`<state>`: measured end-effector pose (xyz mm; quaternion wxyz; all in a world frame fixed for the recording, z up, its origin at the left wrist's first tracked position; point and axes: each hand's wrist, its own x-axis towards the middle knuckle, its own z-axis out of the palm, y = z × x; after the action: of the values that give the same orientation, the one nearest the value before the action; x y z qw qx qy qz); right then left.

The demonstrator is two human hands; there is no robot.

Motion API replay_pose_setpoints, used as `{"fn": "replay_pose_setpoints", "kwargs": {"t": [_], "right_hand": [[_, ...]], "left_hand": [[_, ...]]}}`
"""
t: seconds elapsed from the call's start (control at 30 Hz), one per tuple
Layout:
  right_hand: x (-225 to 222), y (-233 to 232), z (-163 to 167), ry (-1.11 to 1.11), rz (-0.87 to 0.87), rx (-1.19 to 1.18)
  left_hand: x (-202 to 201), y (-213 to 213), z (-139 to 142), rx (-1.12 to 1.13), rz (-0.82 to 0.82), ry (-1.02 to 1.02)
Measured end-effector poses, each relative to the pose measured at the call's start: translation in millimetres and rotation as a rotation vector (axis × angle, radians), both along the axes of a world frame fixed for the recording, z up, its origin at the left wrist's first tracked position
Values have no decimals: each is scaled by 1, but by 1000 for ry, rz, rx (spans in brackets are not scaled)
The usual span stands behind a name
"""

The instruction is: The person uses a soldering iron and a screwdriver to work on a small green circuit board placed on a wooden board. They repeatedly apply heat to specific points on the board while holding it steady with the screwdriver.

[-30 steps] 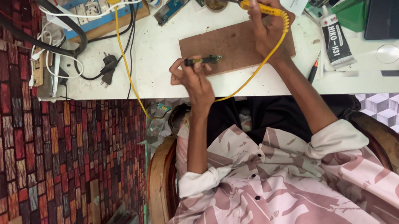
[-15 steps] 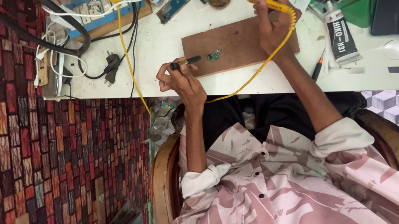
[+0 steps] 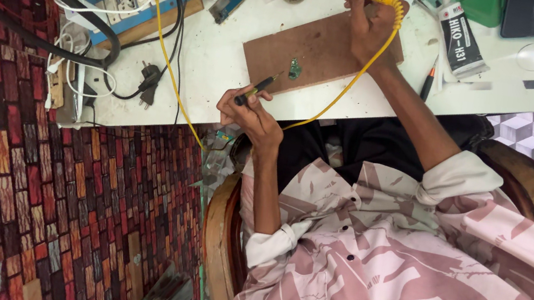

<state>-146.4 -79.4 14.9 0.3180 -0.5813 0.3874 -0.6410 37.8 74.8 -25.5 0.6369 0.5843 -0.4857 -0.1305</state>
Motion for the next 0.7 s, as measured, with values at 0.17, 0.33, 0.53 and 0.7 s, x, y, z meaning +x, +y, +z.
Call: {"fn": "replay_pose_setpoints", "kwargs": {"t": [0.17,0.33,0.53,0.7], "right_hand": [[1,-1,-6,-37,39,15],[-1,-2,-7,-23,47,33],[-1,-1,-3,6,-10,-22],[-2,2,3,46,-46,-12]], "left_hand": [[3,2,4,73,-46,-98],[-12,-7,6,52,-67,-17],[-22,-17,8,5,-79,6],[-18,-25,16,20,-103,-40]]}}
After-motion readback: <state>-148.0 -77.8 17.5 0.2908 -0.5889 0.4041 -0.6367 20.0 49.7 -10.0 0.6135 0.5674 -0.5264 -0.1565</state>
